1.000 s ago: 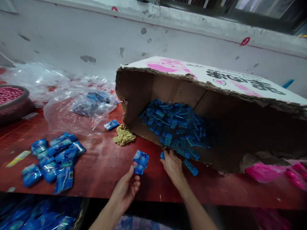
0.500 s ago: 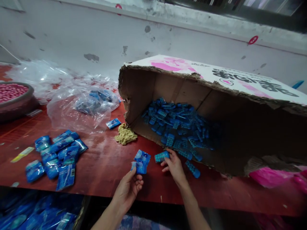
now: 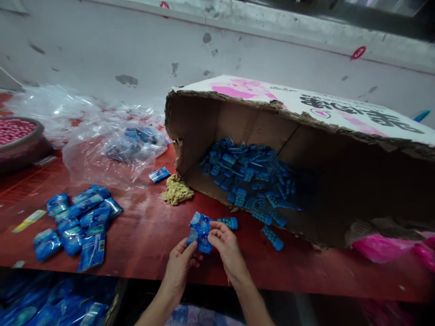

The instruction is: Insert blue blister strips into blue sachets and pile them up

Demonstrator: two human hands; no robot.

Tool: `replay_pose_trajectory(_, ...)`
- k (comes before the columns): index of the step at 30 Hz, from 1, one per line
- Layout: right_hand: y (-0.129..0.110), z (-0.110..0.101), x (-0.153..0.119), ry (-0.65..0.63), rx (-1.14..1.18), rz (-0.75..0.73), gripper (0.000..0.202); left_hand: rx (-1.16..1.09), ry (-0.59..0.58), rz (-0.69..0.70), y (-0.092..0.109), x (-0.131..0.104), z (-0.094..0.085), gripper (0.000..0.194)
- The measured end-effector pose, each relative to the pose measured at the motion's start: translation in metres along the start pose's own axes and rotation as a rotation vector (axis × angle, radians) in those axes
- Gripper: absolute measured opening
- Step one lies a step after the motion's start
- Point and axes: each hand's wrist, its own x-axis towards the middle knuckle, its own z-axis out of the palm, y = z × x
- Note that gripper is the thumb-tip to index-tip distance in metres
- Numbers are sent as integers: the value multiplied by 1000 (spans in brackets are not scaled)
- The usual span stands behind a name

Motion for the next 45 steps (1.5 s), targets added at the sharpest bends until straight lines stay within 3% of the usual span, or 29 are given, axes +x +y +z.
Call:
replay_pose_trajectory(11,17,5,-1,93,-194,-122,25,-161,-13,-136,1,-2,-2,27)
replay_pose_trajectory(15,10,-1,-4,74,-560,-259,27,-209,3,-191,2,-3,-5,18)
replay_pose_trajectory(18,-3,-19,0,151,-1012,-434,32,-258,66,-235,2,-3,-8,11)
replay_pose_trajectory(21,-7,-41,11,246,-1436,-412,34,-306,106,-283,3,-3,-9,10)
replay_pose_trajectory(23,-5,-51,18,229,-1552,-392,34,-340,133,-312,5,-3,-7,12)
replay_pose_trajectory(27,-1,-54,21,169,-1457,-429,32,-386,168,-332,9,-2,-4,15)
replay_pose_trajectory(30,-8,-48,12,112,-1160,-391,27,-385,187,-303,11,-1,-2,14)
replay_pose_trajectory(34,-24,-39,-7,-80,-826,-317,23,-356,183,-268,8,0,-2,14)
replay_pose_trajectory(37,-31,-34,-16,-133,-833,-293,23,-342,151,-237,6,1,-3,14)
replay_pose_trajectory(45,-33,-27,-20,-59,-989,-354,24,-309,-3,-146,4,-1,-6,13)
